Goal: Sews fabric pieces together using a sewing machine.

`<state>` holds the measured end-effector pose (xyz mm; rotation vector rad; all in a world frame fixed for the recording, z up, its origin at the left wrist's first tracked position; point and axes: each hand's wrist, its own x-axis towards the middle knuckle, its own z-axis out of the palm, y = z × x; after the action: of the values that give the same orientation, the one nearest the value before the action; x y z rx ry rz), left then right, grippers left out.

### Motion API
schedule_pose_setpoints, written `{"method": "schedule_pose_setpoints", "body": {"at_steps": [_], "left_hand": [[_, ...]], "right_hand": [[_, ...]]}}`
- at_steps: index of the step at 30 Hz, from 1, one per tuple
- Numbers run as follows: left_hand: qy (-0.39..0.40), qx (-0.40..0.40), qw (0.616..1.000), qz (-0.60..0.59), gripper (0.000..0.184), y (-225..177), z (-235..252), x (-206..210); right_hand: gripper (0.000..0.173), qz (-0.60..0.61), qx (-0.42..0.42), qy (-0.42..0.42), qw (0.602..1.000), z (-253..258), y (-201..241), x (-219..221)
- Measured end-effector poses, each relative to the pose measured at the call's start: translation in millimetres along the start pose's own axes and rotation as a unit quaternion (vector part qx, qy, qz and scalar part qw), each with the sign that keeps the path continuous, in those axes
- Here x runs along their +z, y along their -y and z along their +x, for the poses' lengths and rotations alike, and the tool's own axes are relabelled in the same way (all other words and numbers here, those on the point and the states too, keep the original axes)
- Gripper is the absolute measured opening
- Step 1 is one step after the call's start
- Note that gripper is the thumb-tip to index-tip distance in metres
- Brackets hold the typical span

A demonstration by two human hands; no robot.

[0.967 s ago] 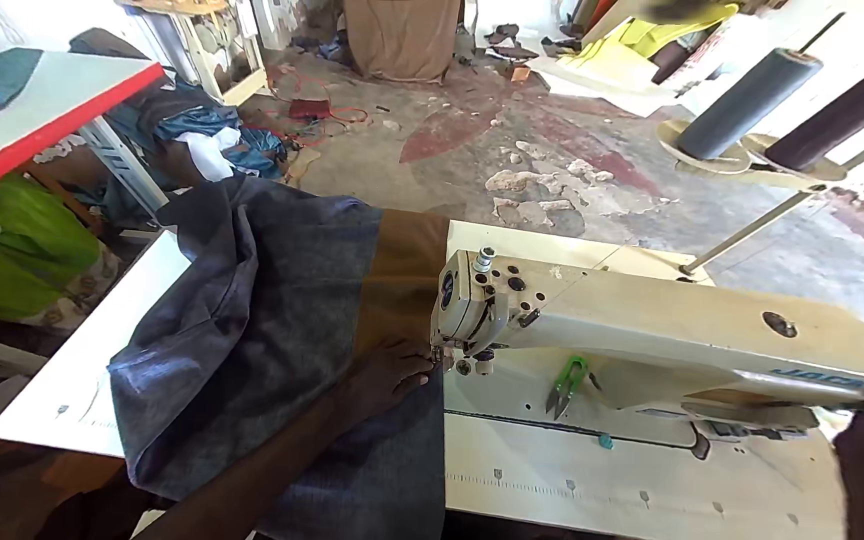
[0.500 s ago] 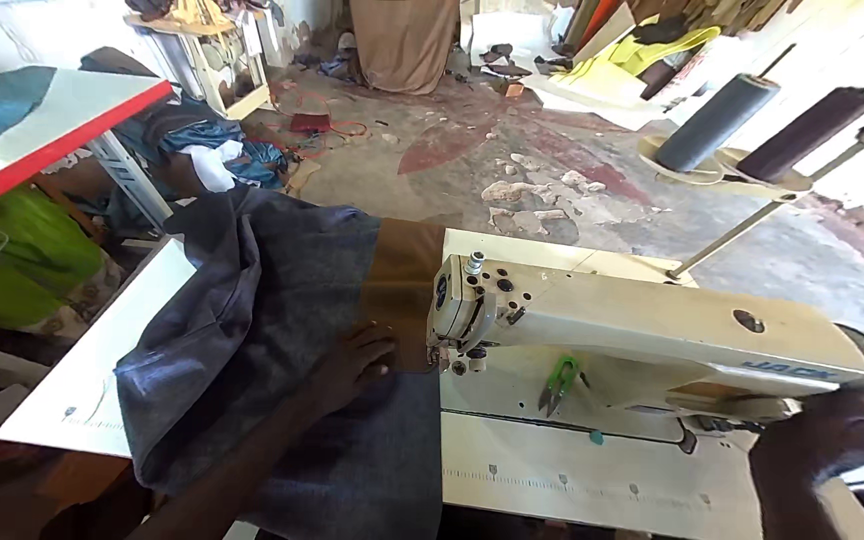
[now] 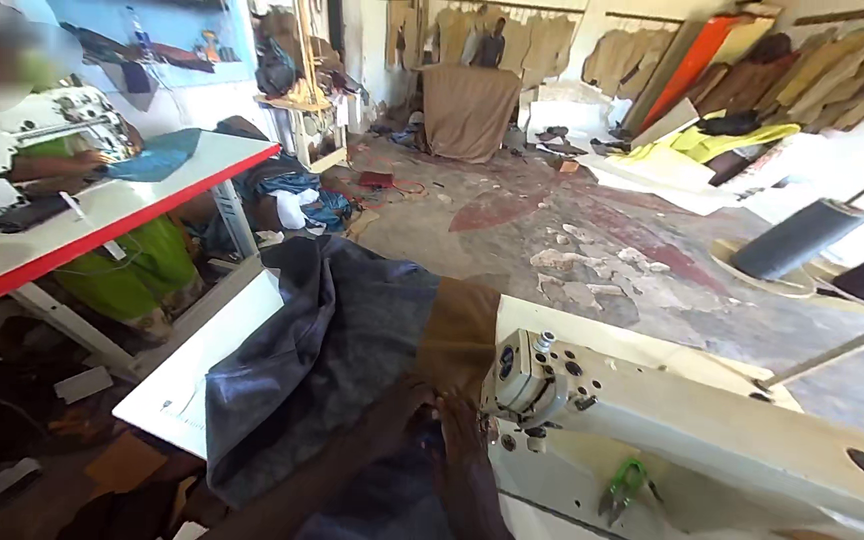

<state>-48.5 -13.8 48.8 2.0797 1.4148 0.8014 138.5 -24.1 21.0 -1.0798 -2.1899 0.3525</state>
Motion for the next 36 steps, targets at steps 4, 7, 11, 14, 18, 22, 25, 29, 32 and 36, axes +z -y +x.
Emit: {"method": "schedule_pose_setpoints", "body": {"at_steps": [4, 7, 11, 14, 18, 22, 25, 29, 32, 36], "left_hand": [[-0.073, -0.078, 0.975, -0.195, 0.038, 2.9, 12.7, -12.0], [-0.130, -0.141, 0.970, -0.149, 0.043, 29.6, 64.5, -22.8], [-0.079, -0.237, 0.968, -0.015, 0.063, 58.6, 162.4, -34.9], [-0.020, -0.320, 0.947, 0.028, 0.071, 63.7, 221.6, -38.1], [-0.022, -0.288, 0.957, 0.017, 0.051, 81.2, 265.5, -28.5], [-0.205, -0.093, 0.964, -0.142, 0.033, 63.1, 262.2, -48.9], [-0.355, 0.117, 0.917, -0.139, 0.024, 2.2, 208.0, -91.0], [-0.376, 0.312, 0.848, 0.205, 0.022, -67.3, 37.0, -127.2], [-0.389, 0.237, 0.849, 0.266, 0.026, -38.6, -56.4, -105.5], [-0.213, -0.157, 0.936, 0.232, 0.040, 38.1, -121.1, -104.0]], "right_hand": [[0.020, 0.005, 0.022, -0.066, 0.998, 14.0, -15.3, 19.8], [0.019, 0.035, 0.038, -0.056, 0.997, 7.0, -14.4, 13.7], [0.015, 0.078, 0.045, -0.091, 0.992, 3.5, -12.7, 10.2], [0.014, 0.084, 0.038, -0.098, 0.991, 0.9, -11.7, 10.9], [0.014, 0.066, 0.030, -0.106, 0.992, 2.1, -13.0, 11.3], [0.014, 0.072, 0.044, -0.115, 0.990, 4.2, -5.5, 4.3], [0.017, 0.081, 0.051, -0.112, 0.989, 6.1, -3.8, 0.1], [0.021, 0.096, 0.018, -0.140, 0.985, 1.1, -14.9, 9.1], [0.021, 0.098, 0.028, -0.122, 0.987, 2.1, -14.9, 7.6], [0.018, 0.079, 0.051, -0.084, 0.992, -8.5, -10.6, -2.3]]}}
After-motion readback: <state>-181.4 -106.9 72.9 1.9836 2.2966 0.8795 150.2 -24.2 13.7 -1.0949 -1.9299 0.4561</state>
